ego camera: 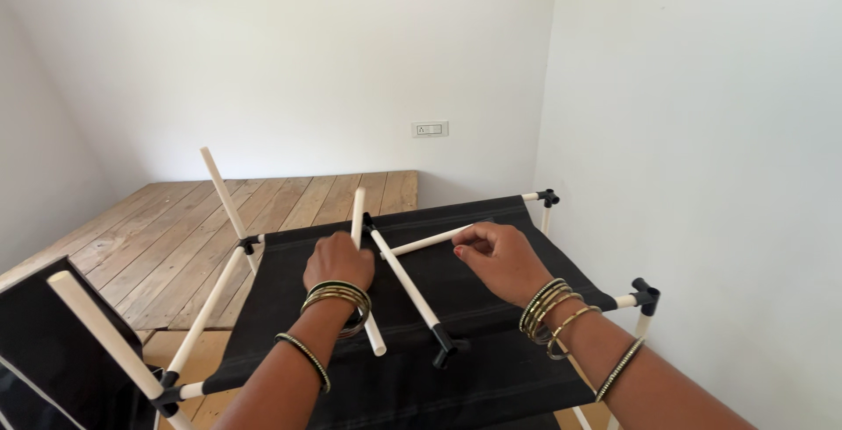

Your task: The person assembles a three-tier fabric shelf by attaching black fabric panels to white PVC pipe frames and connecting vertical and horizontal supports. The person secures the fabric to the frame, inserts pipe segments into joints, and builds the structure layer by layer.

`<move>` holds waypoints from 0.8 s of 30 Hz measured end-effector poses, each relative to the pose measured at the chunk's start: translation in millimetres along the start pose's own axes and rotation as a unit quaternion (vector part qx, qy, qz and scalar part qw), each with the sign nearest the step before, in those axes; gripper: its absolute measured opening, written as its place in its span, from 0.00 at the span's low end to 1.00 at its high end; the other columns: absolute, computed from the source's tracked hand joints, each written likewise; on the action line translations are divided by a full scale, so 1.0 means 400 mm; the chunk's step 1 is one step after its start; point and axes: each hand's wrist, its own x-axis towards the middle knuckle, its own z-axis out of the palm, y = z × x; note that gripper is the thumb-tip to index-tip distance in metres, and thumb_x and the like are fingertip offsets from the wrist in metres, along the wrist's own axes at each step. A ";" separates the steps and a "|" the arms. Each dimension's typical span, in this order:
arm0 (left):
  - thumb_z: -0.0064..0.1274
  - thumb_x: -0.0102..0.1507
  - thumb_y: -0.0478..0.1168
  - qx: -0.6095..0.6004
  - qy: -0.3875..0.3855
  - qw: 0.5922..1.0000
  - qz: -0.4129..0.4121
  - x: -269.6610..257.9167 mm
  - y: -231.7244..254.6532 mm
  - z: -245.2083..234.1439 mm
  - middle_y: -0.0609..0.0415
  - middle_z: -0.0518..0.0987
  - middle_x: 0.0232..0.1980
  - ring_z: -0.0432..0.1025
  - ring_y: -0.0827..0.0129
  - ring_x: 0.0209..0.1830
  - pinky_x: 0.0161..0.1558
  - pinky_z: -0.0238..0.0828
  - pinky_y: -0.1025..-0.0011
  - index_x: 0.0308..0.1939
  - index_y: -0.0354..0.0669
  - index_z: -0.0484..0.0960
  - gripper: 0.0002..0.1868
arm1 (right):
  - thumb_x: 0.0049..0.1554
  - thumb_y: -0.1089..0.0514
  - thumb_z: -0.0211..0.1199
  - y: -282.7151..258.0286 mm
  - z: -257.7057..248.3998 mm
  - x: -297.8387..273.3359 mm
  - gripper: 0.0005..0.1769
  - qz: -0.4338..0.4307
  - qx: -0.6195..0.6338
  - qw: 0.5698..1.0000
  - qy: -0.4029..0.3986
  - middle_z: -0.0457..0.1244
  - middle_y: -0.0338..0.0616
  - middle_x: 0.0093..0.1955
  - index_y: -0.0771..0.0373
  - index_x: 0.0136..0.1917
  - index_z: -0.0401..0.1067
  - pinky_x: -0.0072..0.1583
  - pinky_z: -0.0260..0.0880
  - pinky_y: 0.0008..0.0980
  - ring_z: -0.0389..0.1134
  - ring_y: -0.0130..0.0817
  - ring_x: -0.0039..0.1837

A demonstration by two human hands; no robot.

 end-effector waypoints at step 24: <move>0.50 0.65 0.47 -0.192 -0.042 0.941 0.274 -0.288 0.483 0.219 0.40 0.82 0.42 0.79 0.47 0.44 0.44 0.77 0.55 0.46 0.37 0.74 0.15 | 0.56 0.54 0.63 0.246 -0.302 -0.127 0.13 0.040 -0.087 0.990 0.104 0.74 0.43 0.50 0.61 0.52 0.79 0.59 0.73 0.36 0.75 0.33 0.56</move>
